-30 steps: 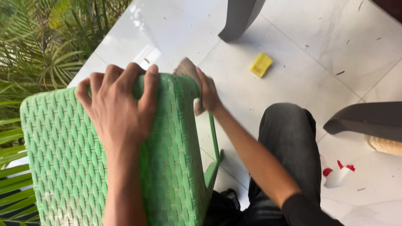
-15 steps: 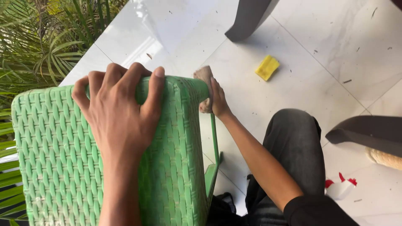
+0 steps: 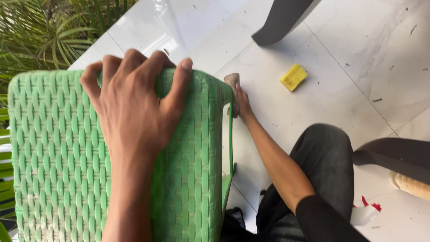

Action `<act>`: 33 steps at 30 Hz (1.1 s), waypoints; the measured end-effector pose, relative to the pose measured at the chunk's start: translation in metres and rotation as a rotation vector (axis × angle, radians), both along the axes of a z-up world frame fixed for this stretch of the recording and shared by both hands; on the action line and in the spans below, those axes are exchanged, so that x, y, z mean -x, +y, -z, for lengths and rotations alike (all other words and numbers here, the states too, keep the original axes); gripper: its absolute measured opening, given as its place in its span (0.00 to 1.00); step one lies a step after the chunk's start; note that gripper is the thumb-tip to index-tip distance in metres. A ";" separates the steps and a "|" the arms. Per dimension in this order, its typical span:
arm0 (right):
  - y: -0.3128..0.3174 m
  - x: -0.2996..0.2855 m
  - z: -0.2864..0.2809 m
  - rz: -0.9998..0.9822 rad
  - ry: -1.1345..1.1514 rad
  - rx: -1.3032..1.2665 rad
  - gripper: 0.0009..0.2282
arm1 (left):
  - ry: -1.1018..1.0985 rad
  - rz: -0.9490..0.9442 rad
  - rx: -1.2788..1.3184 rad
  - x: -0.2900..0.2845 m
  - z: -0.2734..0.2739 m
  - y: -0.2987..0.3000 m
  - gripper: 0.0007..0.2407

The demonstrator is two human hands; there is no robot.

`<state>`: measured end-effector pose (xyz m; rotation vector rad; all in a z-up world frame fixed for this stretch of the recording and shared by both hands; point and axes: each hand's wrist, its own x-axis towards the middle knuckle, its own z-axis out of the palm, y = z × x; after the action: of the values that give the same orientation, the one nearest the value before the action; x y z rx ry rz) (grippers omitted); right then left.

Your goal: The person is cleaning and wiping plastic stools using a cleaning cloth and a spray bottle.

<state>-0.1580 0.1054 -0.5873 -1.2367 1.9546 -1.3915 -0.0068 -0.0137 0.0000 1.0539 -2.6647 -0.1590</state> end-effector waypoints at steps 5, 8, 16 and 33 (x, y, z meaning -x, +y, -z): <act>0.071 -0.105 -0.210 0.325 -1.068 -0.151 0.33 | 0.052 0.040 0.049 -0.008 0.006 0.003 0.21; 0.084 -0.121 -0.244 0.169 -0.683 0.061 0.28 | 0.074 0.015 0.054 -0.008 0.002 0.003 0.20; 0.049 -0.087 -0.231 0.191 -0.519 -0.110 0.26 | 0.154 0.045 0.105 -0.014 0.009 0.002 0.19; 0.113 -0.122 -0.202 0.235 -0.263 -0.292 0.25 | 0.360 0.070 0.157 -0.026 0.028 0.000 0.21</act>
<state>-0.0355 0.2182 -0.3848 -0.6752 2.0693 -1.2440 0.0192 -0.0141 -0.0279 0.7978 -2.3469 -0.1356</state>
